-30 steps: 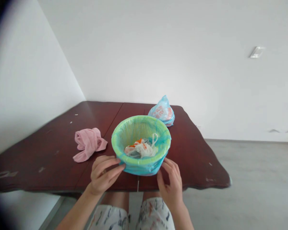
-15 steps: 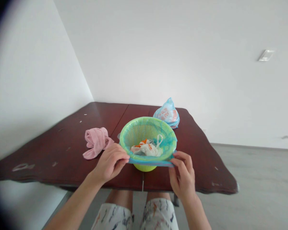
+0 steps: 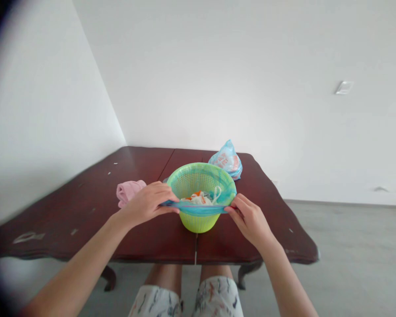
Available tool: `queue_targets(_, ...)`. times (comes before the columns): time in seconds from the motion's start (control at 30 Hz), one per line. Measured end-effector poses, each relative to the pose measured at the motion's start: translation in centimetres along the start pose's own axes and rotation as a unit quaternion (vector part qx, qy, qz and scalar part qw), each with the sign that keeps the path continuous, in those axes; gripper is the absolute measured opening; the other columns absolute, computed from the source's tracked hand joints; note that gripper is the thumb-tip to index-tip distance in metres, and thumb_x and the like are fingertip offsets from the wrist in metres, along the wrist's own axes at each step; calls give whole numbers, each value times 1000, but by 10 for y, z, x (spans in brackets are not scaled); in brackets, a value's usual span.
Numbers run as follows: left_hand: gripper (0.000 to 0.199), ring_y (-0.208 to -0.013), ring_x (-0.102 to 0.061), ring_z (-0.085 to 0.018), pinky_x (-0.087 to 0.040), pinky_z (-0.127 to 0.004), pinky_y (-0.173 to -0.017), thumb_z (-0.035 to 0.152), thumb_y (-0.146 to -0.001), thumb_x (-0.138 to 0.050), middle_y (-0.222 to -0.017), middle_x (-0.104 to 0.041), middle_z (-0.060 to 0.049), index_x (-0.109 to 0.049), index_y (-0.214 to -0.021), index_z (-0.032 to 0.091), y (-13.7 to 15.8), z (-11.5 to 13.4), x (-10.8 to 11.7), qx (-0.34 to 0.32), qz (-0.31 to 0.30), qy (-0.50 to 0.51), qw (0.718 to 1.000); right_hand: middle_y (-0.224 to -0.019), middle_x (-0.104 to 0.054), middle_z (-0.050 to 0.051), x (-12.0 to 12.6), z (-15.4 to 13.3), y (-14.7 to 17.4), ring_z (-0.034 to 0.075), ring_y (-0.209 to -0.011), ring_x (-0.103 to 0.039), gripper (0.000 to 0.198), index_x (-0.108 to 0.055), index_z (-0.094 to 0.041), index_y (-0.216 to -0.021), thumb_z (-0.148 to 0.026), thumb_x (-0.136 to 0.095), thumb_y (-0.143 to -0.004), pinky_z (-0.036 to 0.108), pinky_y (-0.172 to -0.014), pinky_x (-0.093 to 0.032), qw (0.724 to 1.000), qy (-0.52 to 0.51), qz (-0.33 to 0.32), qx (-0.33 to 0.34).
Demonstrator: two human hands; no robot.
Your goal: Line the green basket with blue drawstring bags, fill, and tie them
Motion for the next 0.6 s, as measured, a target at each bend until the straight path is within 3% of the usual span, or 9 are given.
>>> queue_targets(0.2, 46, -86, -68, -23, -48, -37, -85, 61, -122, -65, -88, -76, -2, -79, -99, 23, 13, -23, 4, 38, 48, 30, 998, -104, -64, 5, -12, 7, -9, 25, -96, -65, 11, -63, -27, -102, -23, -72, -105, 39, -85, -55, 997, 39, -47, 37)
queue_targets(0.33, 48, -94, -66, -25, -50, -39, -88, 63, -119, -69, -95, -75, -5, -76, -94, 23, 16, -37, 6, 65, 94, 49, 992, -116, -65, 9, -18, 26, -16, 28, -106, -67, 13, -65, -26, -102, -19, -72, -94, 42, -92, -58, 992, 123, -12, 34)
queue_targets(0.47, 47, -104, -69, -27, -53, -41, -98, 64, -118, -71, -105, -79, -8, -79, -95, 24, 15, -43, 6, 77, 117, 48, 989, -109, -62, 7, -20, 46, -27, 24, -91, -62, 5, -64, -26, -99, -24, -69, -98, 37, -81, -50, 983, 185, 9, 1)
queue_targets(0.6, 39, -109, -73, -27, -54, -42, -104, 59, -119, -72, -110, -85, -7, -81, -103, 25, 12, -47, 0, 84, 95, 75, 989, -107, -65, 5, -22, 57, -44, 21, -83, -56, 12, -65, -26, -100, -33, -75, -96, 33, -70, -36, 987, 144, 36, -65)
Point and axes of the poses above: each hand's wrist, its own y-axis away from the middle knuckle, its own x-axis out of the back of the hand, z = x × y, the point moved 5 cm from there along -y, towards the middle knuckle
